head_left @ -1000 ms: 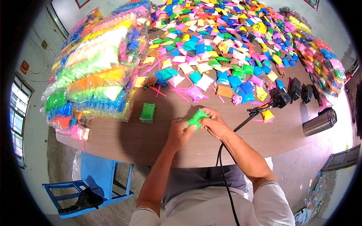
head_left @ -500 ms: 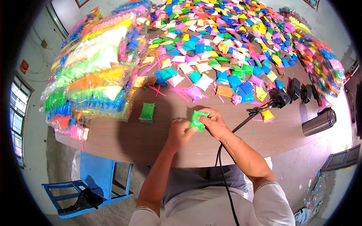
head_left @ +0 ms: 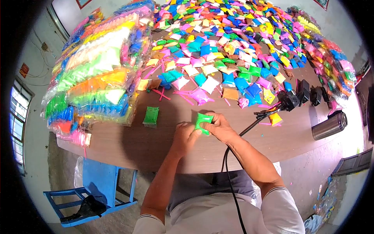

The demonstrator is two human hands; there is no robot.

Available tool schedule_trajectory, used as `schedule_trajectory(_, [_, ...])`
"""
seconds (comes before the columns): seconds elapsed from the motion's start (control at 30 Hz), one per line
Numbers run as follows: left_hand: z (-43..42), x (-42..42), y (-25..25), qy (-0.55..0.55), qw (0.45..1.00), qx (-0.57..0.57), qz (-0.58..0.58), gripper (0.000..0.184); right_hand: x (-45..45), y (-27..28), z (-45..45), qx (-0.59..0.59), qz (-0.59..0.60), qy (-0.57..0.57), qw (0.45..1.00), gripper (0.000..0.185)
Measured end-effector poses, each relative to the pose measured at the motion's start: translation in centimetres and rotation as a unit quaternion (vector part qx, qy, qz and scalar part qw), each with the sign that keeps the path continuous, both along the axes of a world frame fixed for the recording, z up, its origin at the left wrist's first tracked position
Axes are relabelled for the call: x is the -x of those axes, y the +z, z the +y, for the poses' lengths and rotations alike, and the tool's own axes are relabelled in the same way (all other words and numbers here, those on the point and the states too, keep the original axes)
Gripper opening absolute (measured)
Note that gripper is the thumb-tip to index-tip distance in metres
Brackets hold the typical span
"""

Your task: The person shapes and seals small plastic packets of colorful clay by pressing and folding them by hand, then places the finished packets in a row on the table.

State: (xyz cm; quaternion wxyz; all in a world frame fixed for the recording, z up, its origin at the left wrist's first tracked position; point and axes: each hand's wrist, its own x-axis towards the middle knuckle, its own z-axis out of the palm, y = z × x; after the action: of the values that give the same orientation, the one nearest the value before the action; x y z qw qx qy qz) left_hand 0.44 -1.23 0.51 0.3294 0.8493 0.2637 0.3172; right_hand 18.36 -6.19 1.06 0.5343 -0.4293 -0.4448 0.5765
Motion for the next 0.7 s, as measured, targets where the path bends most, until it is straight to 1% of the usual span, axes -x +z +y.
schedule_trajectory(0.13, [0.1, 0.3, -0.5, 0.016, 0.999, 0.024, -0.026, 0.032, 0.5, 0.6, -0.1, 0.020, -0.037, -0.015, 0.999, 0.014])
schedule_trajectory(0.2, [0.0, 0.3, -0.9, 0.049, 0.995, 0.072, -0.051, 0.031, 0.6, 0.7, -0.1, 0.030, -0.055, -0.019, 0.998, 0.015])
schedule_trajectory(0.27, [0.2, 0.3, -1.2, 0.041, 0.996, 0.065, -0.051, 0.031, 0.6, 1.0, -0.2, 0.026, -0.073, 0.005, 0.997, 0.017])
schedule_trajectory(0.33, [0.3, 0.2, -0.9, 0.032, 0.996, 0.058, -0.054, 0.030, 0.4, 0.9, -0.3, 0.022, -0.079, 0.007, 0.997, 0.016])
schedule_trajectory(0.4, [0.4, 0.1, -0.4, 0.002, 0.999, 0.025, -0.040, 0.028, 0.3, 0.8, -0.2, 0.018, -0.085, 0.010, 0.996, 0.016])
schedule_trajectory(0.53, [0.3, 0.1, -1.0, 0.015, 0.998, 0.012, -0.056, 0.026, 0.4, 1.1, -0.2, 0.027, -0.072, 0.005, 0.997, 0.013])
schedule_trajectory(0.6, [0.2, 0.1, -1.2, 0.031, 0.995, 0.079, -0.058, 0.026, 0.7, 1.4, -0.3, 0.031, -0.074, 0.002, 0.997, 0.012])
schedule_trajectory(0.63, [0.3, 0.2, -1.2, 0.031, 0.995, 0.079, -0.057, 0.026, 1.0, 1.5, -0.4, 0.012, -0.057, -0.028, 0.998, 0.012])
schedule_trajectory(0.67, [0.5, 0.2, -1.2, 0.020, 0.998, 0.041, -0.036, 0.026, 1.2, 1.5, -0.4, -0.008, -0.039, -0.057, 0.998, 0.012])
schedule_trajectory(0.7, [0.6, 0.2, -1.2, 0.009, 1.000, 0.003, -0.016, 0.027, 1.1, 1.0, -0.3, -0.008, -0.039, -0.057, 0.998, 0.012])
